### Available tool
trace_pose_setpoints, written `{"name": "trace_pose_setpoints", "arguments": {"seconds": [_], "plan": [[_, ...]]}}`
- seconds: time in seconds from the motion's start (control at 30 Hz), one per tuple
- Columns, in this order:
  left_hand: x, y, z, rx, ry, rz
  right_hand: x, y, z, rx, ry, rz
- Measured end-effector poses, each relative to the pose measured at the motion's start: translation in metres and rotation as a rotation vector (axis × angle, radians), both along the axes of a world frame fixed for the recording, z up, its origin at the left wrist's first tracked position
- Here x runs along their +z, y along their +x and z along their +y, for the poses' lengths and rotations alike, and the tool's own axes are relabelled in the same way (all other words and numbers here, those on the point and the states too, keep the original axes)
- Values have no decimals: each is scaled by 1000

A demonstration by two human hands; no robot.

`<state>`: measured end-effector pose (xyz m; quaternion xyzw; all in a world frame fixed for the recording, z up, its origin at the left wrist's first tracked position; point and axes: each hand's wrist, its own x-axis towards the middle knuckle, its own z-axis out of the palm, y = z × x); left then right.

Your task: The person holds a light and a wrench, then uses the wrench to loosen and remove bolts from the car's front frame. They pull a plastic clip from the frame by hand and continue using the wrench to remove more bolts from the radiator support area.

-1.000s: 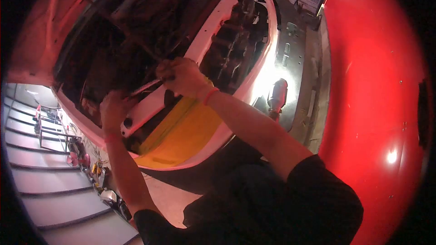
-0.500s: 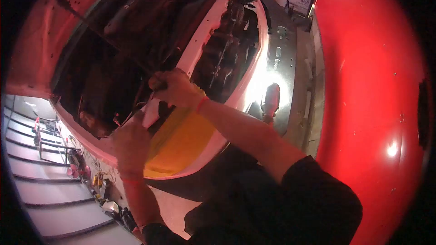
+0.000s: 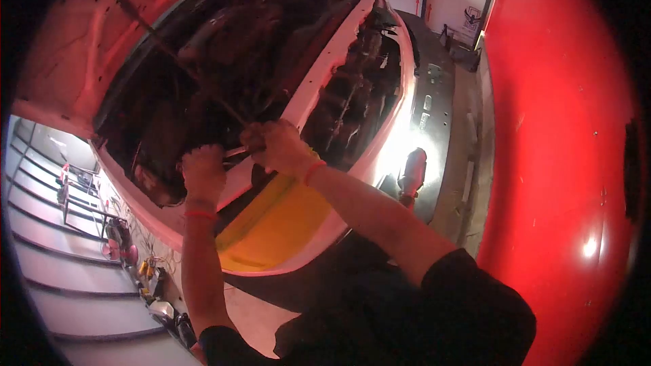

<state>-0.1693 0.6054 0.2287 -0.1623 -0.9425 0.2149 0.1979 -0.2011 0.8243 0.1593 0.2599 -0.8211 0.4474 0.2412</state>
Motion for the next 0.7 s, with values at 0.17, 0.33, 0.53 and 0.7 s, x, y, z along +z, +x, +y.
{"name": "trace_pose_setpoints", "arguments": {"seconds": [0.17,0.33,0.53,0.7], "plan": [[33,71,69,-132,187,-141,-4,2,1,-10,47,-34],[41,78,76,-123,351,-229,13,11,15,12,14,-100],[18,13,3,-46,-61,-35,11,12,4,148,-224,-289],[0,-8,-3,-168,27,86,14,14,8,99,-142,-265]]}}
